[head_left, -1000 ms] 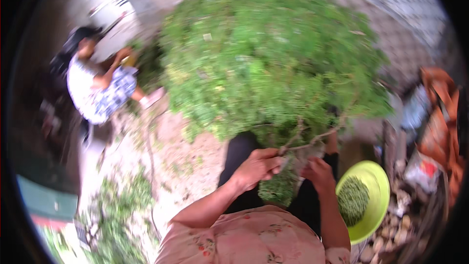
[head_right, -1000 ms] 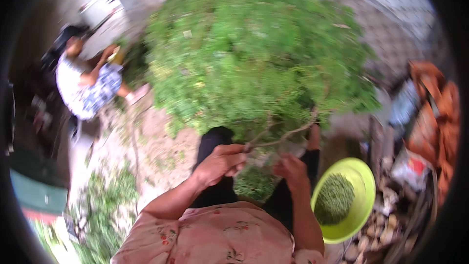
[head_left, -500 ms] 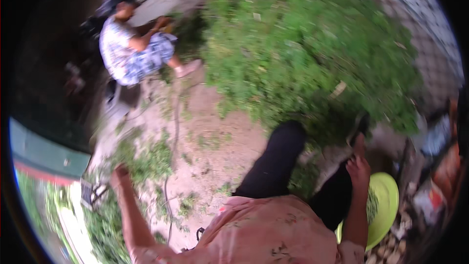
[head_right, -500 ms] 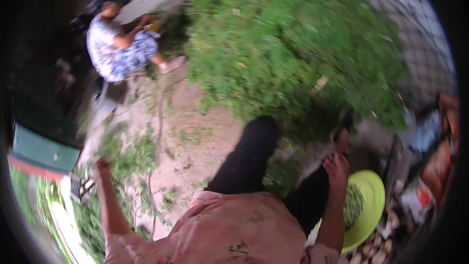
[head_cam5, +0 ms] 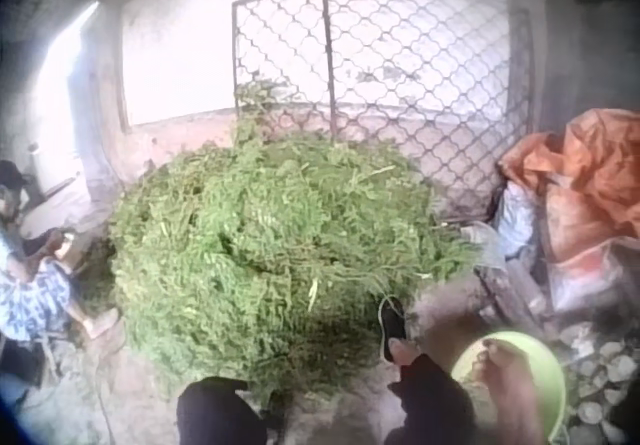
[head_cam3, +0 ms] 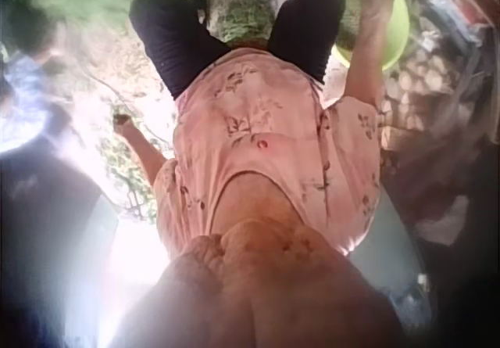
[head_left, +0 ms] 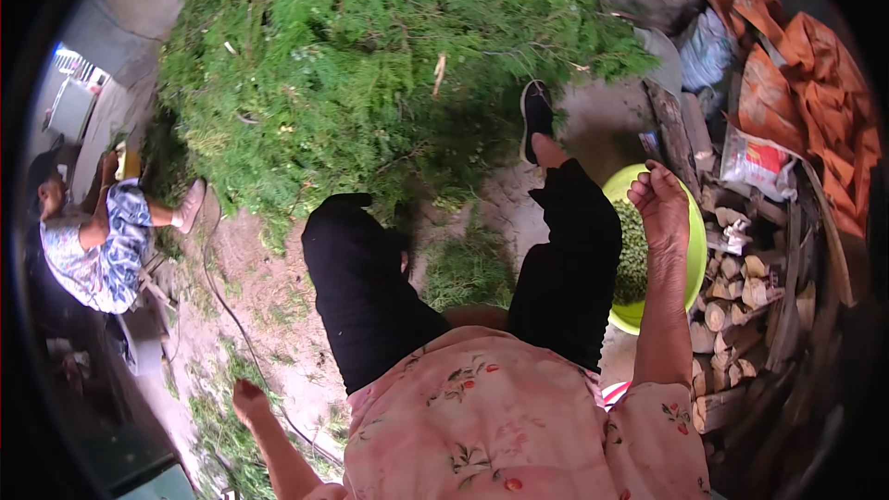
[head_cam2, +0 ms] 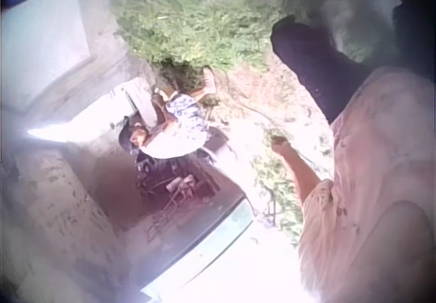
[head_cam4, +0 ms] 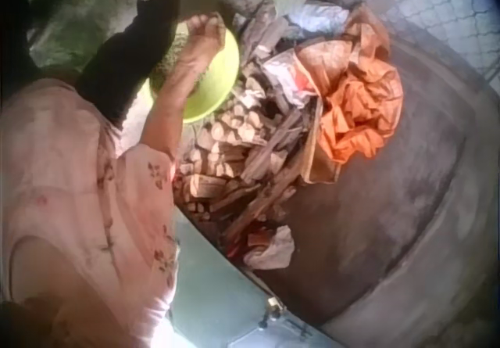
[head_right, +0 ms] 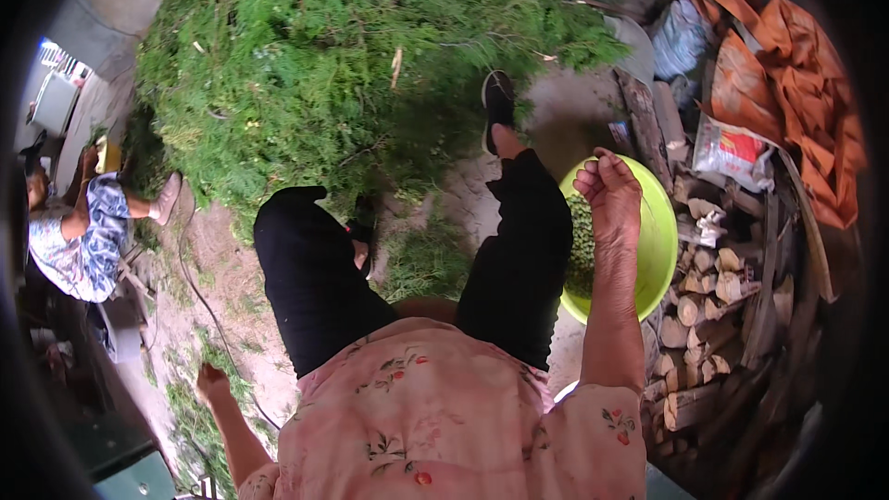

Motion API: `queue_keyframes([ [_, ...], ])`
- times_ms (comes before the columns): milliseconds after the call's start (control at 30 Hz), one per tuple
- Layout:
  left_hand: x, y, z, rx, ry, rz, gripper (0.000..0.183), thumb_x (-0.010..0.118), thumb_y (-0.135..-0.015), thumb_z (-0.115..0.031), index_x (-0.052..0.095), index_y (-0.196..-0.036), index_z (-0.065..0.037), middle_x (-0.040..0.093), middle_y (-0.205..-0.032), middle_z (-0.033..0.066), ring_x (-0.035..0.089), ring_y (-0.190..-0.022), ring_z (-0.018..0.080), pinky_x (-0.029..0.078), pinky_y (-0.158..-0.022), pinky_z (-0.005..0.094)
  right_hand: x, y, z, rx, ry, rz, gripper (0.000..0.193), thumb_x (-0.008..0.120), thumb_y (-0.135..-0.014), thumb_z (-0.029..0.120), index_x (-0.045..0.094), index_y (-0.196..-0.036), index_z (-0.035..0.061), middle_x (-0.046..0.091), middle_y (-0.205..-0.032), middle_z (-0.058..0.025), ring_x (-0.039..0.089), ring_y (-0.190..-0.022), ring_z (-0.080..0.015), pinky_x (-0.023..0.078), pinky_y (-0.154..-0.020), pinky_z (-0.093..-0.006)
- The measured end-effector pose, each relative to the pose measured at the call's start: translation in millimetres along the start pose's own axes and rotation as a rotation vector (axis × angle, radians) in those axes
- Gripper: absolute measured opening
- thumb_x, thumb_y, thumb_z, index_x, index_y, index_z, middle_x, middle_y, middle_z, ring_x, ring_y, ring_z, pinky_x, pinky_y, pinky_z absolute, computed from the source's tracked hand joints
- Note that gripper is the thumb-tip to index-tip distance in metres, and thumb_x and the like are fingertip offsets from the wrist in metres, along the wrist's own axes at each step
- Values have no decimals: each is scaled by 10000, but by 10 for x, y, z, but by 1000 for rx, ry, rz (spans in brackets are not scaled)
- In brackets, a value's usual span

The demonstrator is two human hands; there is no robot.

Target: Harvesting small green seeds from conifer branches by hand into a bucket.

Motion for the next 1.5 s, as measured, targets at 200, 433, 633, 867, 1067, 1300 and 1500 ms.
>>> queue_keyframes([
  [200, 2612, 2539, 878, -3, -150, 1111, 359, 538, -858, -250, 484, -1139, -34, 562, -1041, 48, 506, -901, 130, 382, -743, 262, -526, 198, -6, -26, 94, -163, 173, 527, -859, 96, 543, -1002, 0, 583, -736, -72, 578, -615, -161, 510, -568, -281],
  [433, 3067, 5218, 555, -272, -470, 1898, 188, 560, -807, -173, 539, -992, -145, 507, -1075, -31, 496, -871, 56, 296, -651, 227, -976, 640, -649, 300, 274, -222, 215, 525, -838, 132, 551, -985, -23, 578, -721, -66, 584, -588, -142, 500, -538, -255],
  [633, 3043, 5727, 977, -56, -566, 2112, 164, 558, -784, -35, 516, -916, -124, 465, -1073, -10, 483, -774, 27, 260, -500, 179, -1704, 945, -1101, 414, 423, -307, 219, 526, -839, 139, 566, -971, -31, 582, -717, -93, 592, -573, -158, 499, -515, -260],
  [867, 3208, 5691, 1345, 34, -584, 2151, 107, 573, -764, -57, 526, -839, -117, 477, -940, 9, 459, -715, 80, 294, -528, 222, -2503, 1386, -2439, 587, 809, -45, 267, 561, -776, 185, 591, -968, 2, 613, -763, -118, 605, -607, -191, 495, -495, -300],
  [1067, 3657, 5397, 1743, 53, -634, 2120, 68, 586, -747, -77, 534, -773, -111, 487, -827, 24, 438, -664, 125, 324, -552, 258, -2437, 1082, -2777, 775, 1409, -25, 592, 642, -734, 167, 402, -1260, 39, 590, -1025, -167, 552, -961, -313, 421, -864, -339],
  [1300, 4141, 4988, 2371, 33, -717, 2029, 66, 601, -727, -99, 544, -696, -105, 499, -694, 42, 414, -605, 177, 358, -580, 300, -2719, 877, -3336, 704, 1484, -251, 733, 610, -754, 158, 204, -1348, 16, 373, -1283, -260, 378, -1185, -371, 340, -961, -380],
  [1500, 4238, 4498, 2887, -28, -889, 1847, 132, 602, -750, -181, 503, -685, -122, 483, -694, 17, 417, -615, 153, 344, -598, 311, -2615, 652, -3367, 1060, 1454, -276, 568, 418, -856, 322, 287, -1314, 13, 278, -1351, -241, 232, -1263, -388, 194, -1046, -391],
])
Point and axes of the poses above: each hand's wrist, its own y-axis away from the middle knuckle, its own x-axis out of the palm, z = x × y, the point moved 1 cm from there along -y, towards the middle knuckle
